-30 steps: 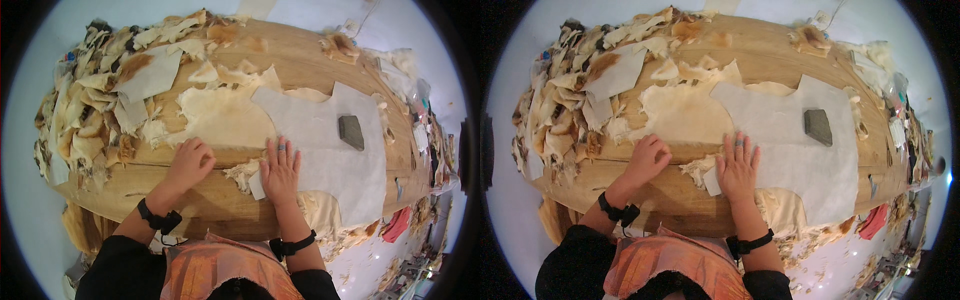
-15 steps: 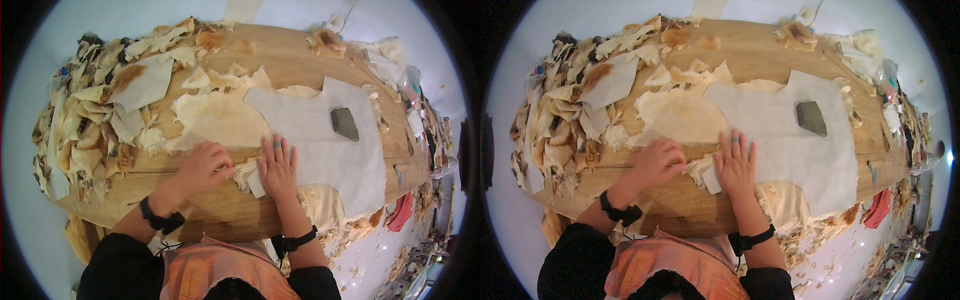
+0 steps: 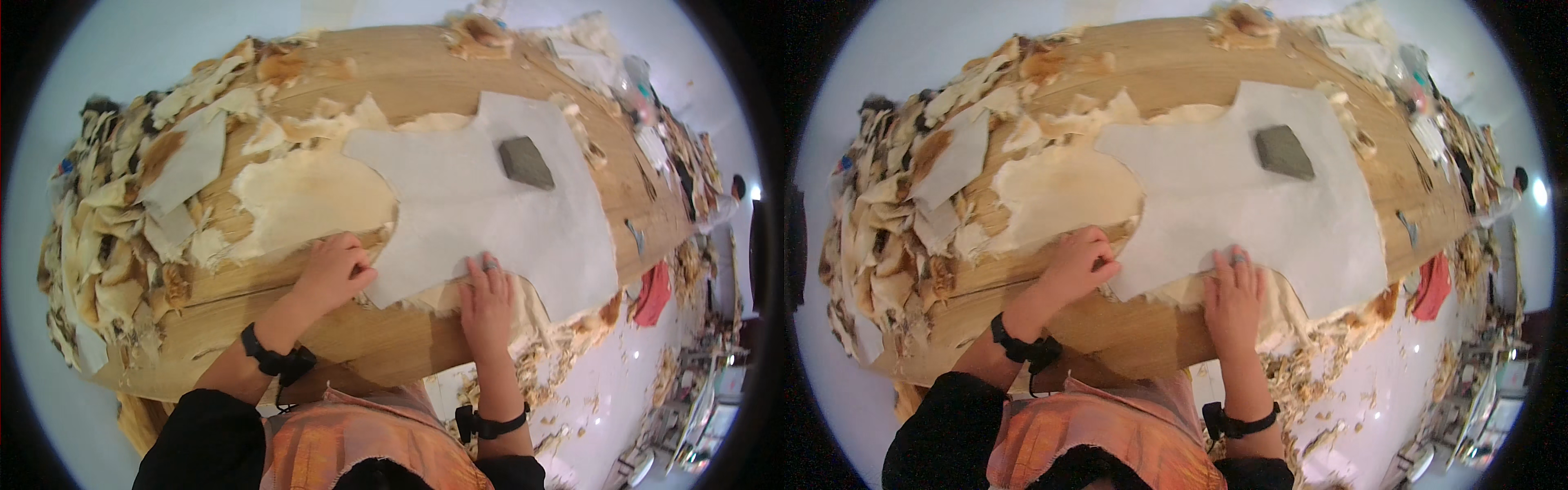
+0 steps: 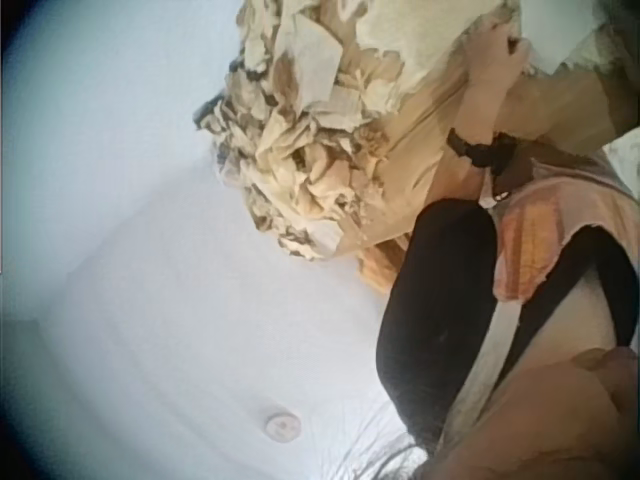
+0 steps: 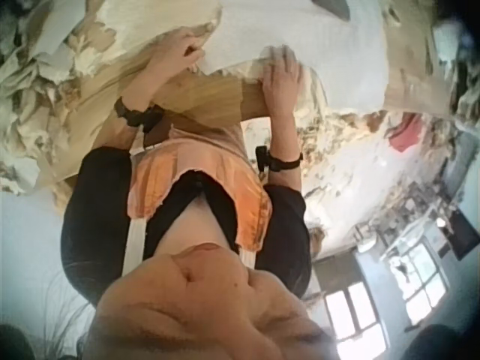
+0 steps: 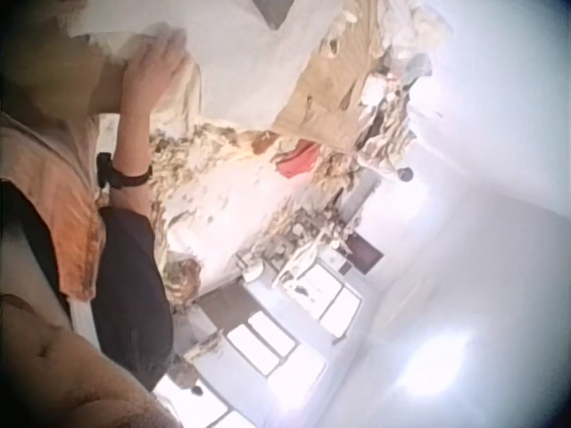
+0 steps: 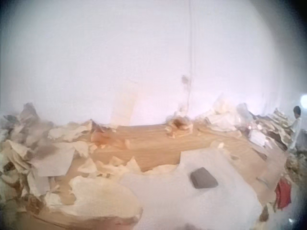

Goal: Cutting out patterns from animal hides using a specialty knife in a workshop.

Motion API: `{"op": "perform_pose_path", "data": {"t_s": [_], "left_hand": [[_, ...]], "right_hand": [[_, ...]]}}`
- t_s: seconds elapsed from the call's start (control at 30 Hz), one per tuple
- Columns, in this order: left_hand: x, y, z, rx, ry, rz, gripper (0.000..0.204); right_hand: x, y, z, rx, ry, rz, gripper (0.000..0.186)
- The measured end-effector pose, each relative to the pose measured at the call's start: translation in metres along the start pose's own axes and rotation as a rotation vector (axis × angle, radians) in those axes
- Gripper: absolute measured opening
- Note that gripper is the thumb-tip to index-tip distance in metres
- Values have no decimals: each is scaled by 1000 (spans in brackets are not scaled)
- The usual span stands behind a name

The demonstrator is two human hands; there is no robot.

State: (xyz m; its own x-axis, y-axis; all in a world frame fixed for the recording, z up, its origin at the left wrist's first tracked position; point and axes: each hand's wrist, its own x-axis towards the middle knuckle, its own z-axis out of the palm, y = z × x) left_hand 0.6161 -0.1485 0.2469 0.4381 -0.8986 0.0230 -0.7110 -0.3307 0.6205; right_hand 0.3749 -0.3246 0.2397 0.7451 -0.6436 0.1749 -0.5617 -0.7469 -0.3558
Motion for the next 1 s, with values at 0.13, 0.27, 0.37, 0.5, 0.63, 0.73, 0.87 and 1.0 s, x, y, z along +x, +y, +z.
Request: {"op": "perform_pose_path", "data": {"t_s": [0.13, 0.27, 0.37, 0.5, 0.63, 0.73, 0.87, 1.0], "left_hand": [[2, 6, -11, 69, -58, 37, 22], [19, 36, -17, 194, -120, 18, 31], [44, 56, -5, 170, -61, 206, 51], [77, 72, 33, 239, -2, 365, 62], [78, 71, 55, 366, -130, 289, 63], [93, 87, 39, 309, -312, 176, 64], [124, 99, 53, 286, -215, 28, 64], [140, 94, 94, 410, 19, -117, 65]], "right_hand": [[-17, -5, -4, -9, 33, -71, 50], [-45, 3, -8, -47, 22, -127, 53], [-49, 7, -19, 65, -15, -165, 54], [-30, 29, -47, 85, 150, -94, 46], [-11, 108, -63, 69, 64, -145, 34], [16, 156, -93, 293, -36, -72, 18], [76, 225, -109, 193, 104, -125, 20], [138, 272, -110, 122, 70, -185, 30]]}}
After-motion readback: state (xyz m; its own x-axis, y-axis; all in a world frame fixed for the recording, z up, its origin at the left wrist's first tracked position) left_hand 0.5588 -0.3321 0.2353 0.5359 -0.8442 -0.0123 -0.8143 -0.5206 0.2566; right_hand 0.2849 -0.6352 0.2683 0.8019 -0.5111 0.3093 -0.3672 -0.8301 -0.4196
